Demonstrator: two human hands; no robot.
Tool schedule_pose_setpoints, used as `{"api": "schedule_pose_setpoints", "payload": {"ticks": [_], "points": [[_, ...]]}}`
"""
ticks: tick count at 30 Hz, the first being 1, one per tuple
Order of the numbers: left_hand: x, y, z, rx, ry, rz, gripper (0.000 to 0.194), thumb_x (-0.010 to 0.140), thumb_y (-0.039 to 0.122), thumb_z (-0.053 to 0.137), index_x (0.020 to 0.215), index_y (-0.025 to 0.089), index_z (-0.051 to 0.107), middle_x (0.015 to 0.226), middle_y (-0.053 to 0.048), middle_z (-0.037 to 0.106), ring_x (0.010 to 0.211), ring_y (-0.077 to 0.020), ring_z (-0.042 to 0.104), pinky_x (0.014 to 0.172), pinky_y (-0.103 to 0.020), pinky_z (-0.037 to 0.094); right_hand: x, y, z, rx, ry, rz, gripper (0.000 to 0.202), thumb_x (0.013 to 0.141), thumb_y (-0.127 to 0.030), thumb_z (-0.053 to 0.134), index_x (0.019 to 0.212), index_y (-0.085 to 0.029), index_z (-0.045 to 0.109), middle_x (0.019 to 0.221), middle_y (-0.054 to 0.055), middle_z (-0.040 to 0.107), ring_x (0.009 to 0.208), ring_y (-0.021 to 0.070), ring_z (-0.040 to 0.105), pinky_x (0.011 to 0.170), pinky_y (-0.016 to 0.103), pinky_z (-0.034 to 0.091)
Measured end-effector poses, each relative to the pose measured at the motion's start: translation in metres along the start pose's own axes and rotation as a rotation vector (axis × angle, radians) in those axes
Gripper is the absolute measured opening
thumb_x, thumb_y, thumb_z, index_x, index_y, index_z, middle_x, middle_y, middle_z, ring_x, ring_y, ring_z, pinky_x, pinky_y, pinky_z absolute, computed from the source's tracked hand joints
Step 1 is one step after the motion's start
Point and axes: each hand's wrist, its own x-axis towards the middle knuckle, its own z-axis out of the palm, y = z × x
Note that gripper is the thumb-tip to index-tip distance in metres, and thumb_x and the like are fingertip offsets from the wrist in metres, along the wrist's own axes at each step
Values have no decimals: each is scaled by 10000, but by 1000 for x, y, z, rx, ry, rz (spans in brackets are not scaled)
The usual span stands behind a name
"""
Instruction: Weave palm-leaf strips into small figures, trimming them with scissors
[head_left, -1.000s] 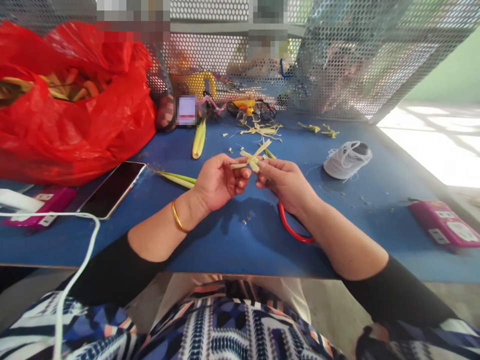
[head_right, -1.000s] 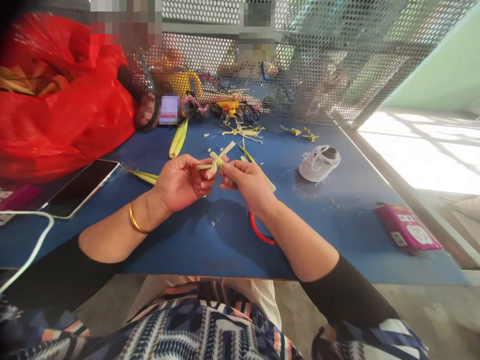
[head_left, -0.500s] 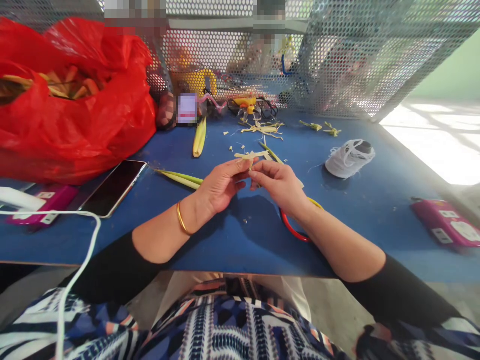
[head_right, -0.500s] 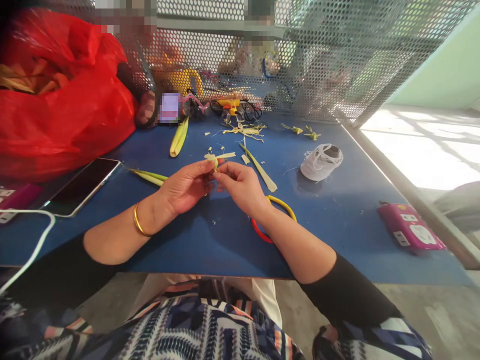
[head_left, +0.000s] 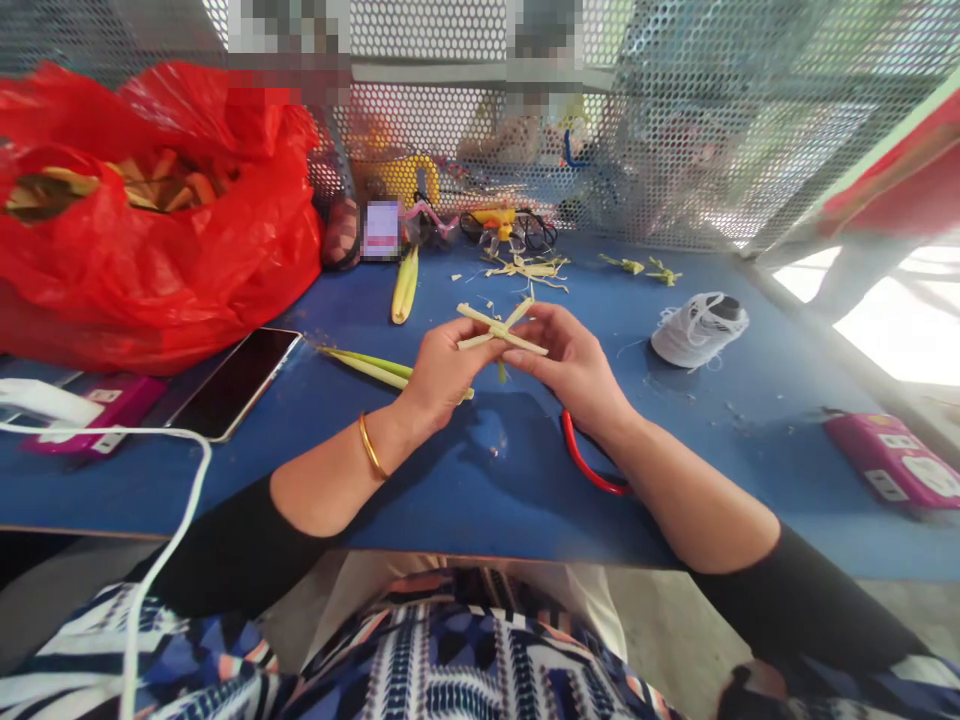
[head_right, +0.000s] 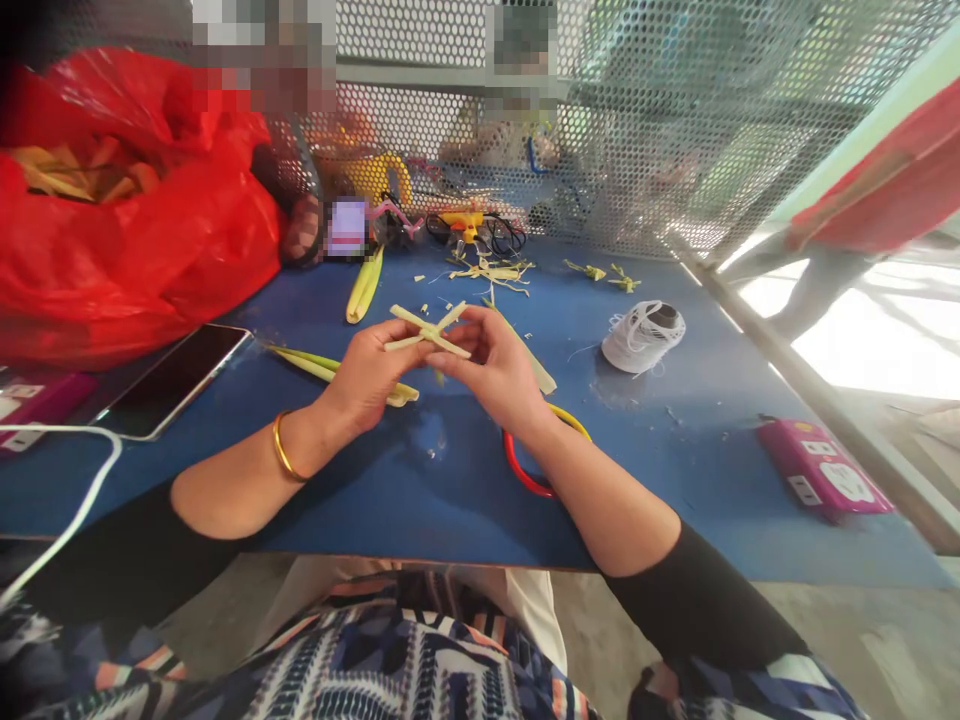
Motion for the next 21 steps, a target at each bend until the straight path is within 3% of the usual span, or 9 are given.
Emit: {"api": "schedule_pose_setpoints", "payload": {"ticks": [4,9,14,21], "points": [[2,-2,-2,174,-14,152,316,604,420,828,770,167,736,793,-39,736,785,-191,645,723,-297,492,0,1,2,31,129,-9,580,657,-409,809,1140,-270,518,837,-21,638,715,141,612,693,306,502],[4,-6,-5,287,15,262,287,629,412,818,754,169,729,756,-37,737,713,-169,647,666,-273,495,-5,-7,3,-226,178,-31,170,769,-325,706,763,-210,581,612,-45,582,568,103,509,547,259,386],[7,-9,-4,160,-25,179,301,578,414,840,744,181,748,755,-29,744,699,-160,649,698,-288,522,-5,-13,-2,-313,170,-46,137,799,-245,629,683,-196,575,561,-52,568,519,83,427,541,256,344],[6,-6,-4,116,-11,62,181,587,257,783,755,192,768,740,-18,720,720,-151,613,728,-285,499,1,-9,-6,-108,100,95,140,780,-289,623,697,-193,564,576,-33,590,571,113,535,602,274,412]]}}
